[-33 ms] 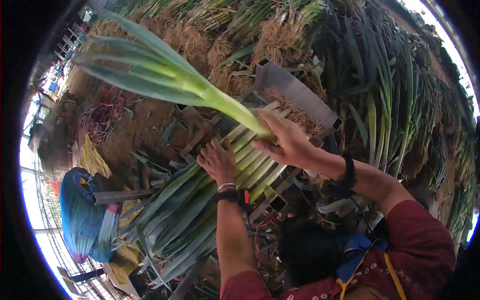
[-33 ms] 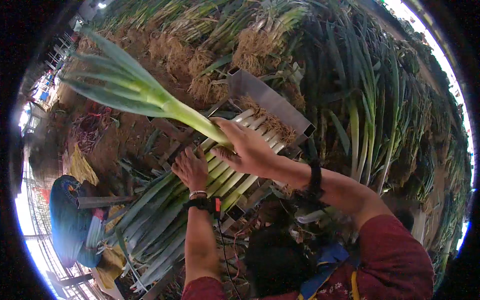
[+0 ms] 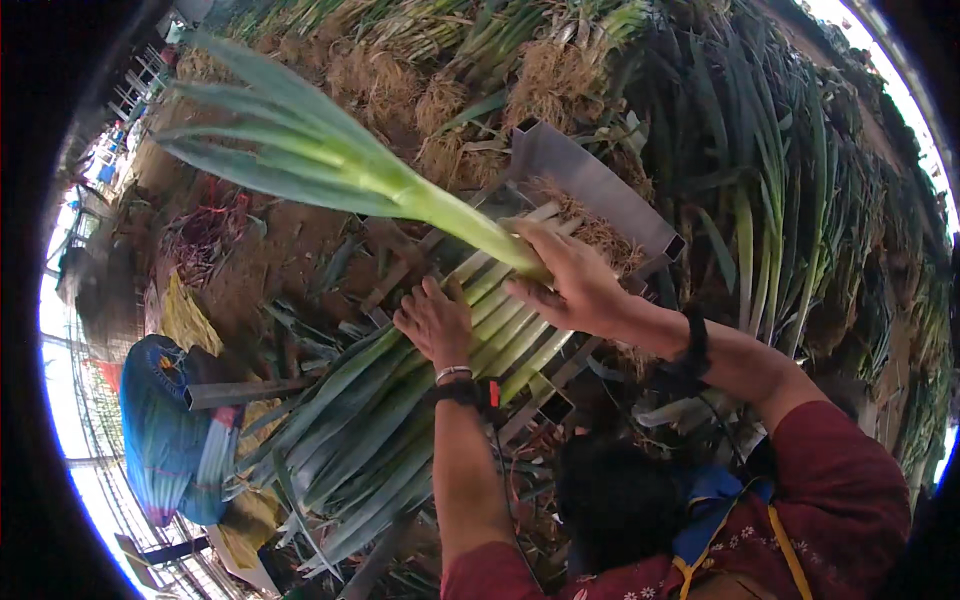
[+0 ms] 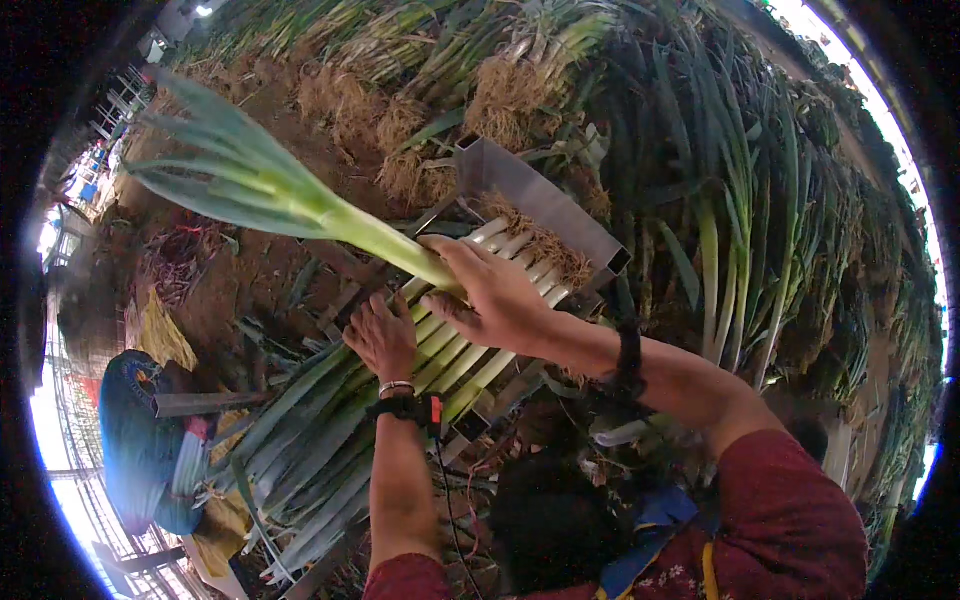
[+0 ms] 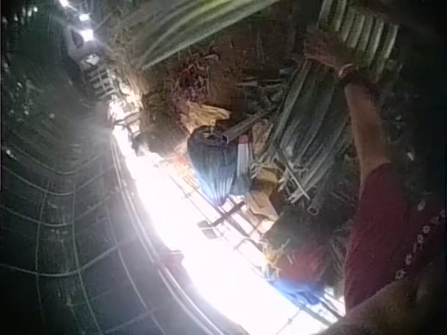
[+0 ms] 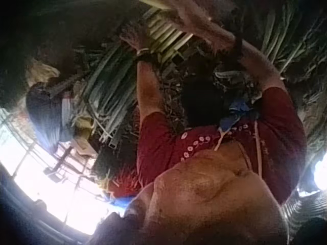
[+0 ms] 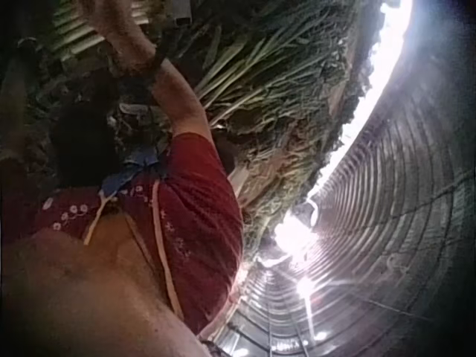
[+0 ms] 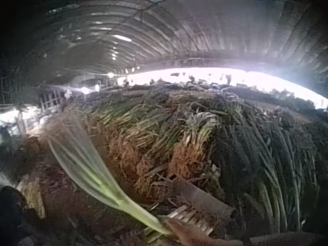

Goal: Clean and sort leeks by peeling outer layers and arranging them on a metal rack.

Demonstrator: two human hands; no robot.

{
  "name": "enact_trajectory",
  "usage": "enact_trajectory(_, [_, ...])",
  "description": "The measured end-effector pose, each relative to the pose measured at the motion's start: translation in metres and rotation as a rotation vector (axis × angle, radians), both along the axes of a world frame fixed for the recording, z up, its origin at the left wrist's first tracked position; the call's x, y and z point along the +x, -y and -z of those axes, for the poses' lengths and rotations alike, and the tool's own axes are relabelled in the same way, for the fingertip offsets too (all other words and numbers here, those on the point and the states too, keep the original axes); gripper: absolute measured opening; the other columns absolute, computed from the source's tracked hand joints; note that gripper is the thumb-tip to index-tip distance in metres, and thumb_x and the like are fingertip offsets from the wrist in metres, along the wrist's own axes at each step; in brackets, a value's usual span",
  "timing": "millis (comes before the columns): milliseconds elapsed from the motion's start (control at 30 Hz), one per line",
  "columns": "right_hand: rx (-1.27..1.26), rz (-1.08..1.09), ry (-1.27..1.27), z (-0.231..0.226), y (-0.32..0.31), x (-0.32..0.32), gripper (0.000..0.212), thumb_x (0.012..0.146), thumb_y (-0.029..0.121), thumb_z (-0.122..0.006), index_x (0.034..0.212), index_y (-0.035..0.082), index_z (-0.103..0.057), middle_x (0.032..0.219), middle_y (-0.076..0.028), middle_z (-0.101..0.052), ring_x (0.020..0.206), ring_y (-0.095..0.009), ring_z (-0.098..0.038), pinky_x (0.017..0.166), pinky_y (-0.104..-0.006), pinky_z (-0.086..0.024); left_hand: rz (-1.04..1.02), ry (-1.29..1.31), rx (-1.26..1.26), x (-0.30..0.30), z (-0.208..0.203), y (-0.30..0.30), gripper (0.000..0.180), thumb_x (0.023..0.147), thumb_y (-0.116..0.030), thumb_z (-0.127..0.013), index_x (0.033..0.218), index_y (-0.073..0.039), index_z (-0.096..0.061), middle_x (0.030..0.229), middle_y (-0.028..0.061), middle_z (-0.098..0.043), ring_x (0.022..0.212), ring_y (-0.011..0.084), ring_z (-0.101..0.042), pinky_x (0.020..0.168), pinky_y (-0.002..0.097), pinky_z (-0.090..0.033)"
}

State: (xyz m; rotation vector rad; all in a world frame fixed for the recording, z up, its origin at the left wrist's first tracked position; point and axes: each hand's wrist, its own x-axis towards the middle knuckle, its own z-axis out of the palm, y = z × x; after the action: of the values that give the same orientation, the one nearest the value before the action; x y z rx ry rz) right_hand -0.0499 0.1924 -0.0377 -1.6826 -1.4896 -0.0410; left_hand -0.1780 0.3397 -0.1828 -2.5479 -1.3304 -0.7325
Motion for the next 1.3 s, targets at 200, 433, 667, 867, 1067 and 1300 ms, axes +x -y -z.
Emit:
enact_trajectory(200, [-0.108,0.037,-0.144,0.002,-0.003,-0.005,0.066,0.081,0.018,-0.073,0.137,0.007,-0.04,0.105,-0.015,-0.06,0.093,-0.032,-0.062,0.077,-0.0403,-0.05,0.013,-0.032,-0.032,-0.002,-0.004,0.0,0.03,0.093,-0.042,-0.055,0.093,-0.013,-0.061,0.084,0.0069,-0.062,0.085,0.0284,-0.057,0.08,0.0438,-0.038])
enact_trajectory(433, [-0.061,0.06,-0.138,0.005,-0.013,-0.019,0.071,0.078,0.017,-0.075,0.136,0.008,-0.036,0.111,-0.018,-0.058,0.097,-0.038,-0.061,0.077,-0.0453,-0.049,0.035,-0.033,-0.056,-0.007,0.0,0.0,0.03,0.088,-0.039,-0.06,0.098,-0.011,-0.059,0.09,0.0088,-0.061,0.092,0.0282,-0.055,0.088,0.0458,-0.036])
enact_trajectory(667, [-0.015,0.055,-0.138,0.006,-0.017,-0.019,0.069,0.077,0.017,-0.076,0.134,0.008,-0.038,0.105,-0.017,-0.058,0.092,-0.038,-0.061,0.074,-0.0444,-0.05,0.042,-0.037,-0.041,-0.008,0.0,0.0,0.031,0.09,-0.04,-0.058,0.099,-0.011,-0.059,0.09,0.009,-0.061,0.092,0.0287,-0.055,0.09,0.0466,-0.036])
enact_trajectory(867, [0.065,-0.011,-0.074,-0.001,-0.019,-0.007,0.065,0.075,0.018,-0.076,0.131,0.007,-0.046,0.099,-0.014,-0.057,0.085,-0.036,-0.061,0.068,-0.0415,-0.049,0.026,-0.049,-0.132,-0.003,-0.002,0.001,0.033,0.088,-0.039,-0.057,0.104,-0.01,-0.058,0.096,0.0104,-0.062,0.096,0.0296,-0.055,0.091,0.0476,-0.036])
enact_trajectory(1067, [0.11,-0.143,0.116,-0.018,-0.034,-0.008,0.055,0.074,0.019,-0.076,0.124,0.009,-0.055,0.099,-0.009,-0.058,0.087,-0.029,-0.06,0.073,-0.0394,-0.046,0.026,-0.038,-0.1,-0.011,0.008,-0.003,0.032,0.091,-0.041,-0.057,0.1,-0.01,-0.06,0.095,0.0098,-0.064,0.094,0.029,-0.057,0.09,0.0483,-0.037])
enact_trajectory(1300, [0.165,-0.159,0.177,0.022,-0.079,0.008,0.044,0.077,0.016,-0.072,0.12,0.015,-0.061,0.102,-0.004,-0.058,0.097,-0.027,-0.055,0.086,-0.041,-0.038,-0.024,-0.09,-0.342,-0.002,-0.006,0.001,0.04,0.089,-0.041,-0.056,0.116,-0.012,-0.059,0.113,0.0087,-0.061,0.115,0.0272,-0.051,0.096,0.046,-0.033])
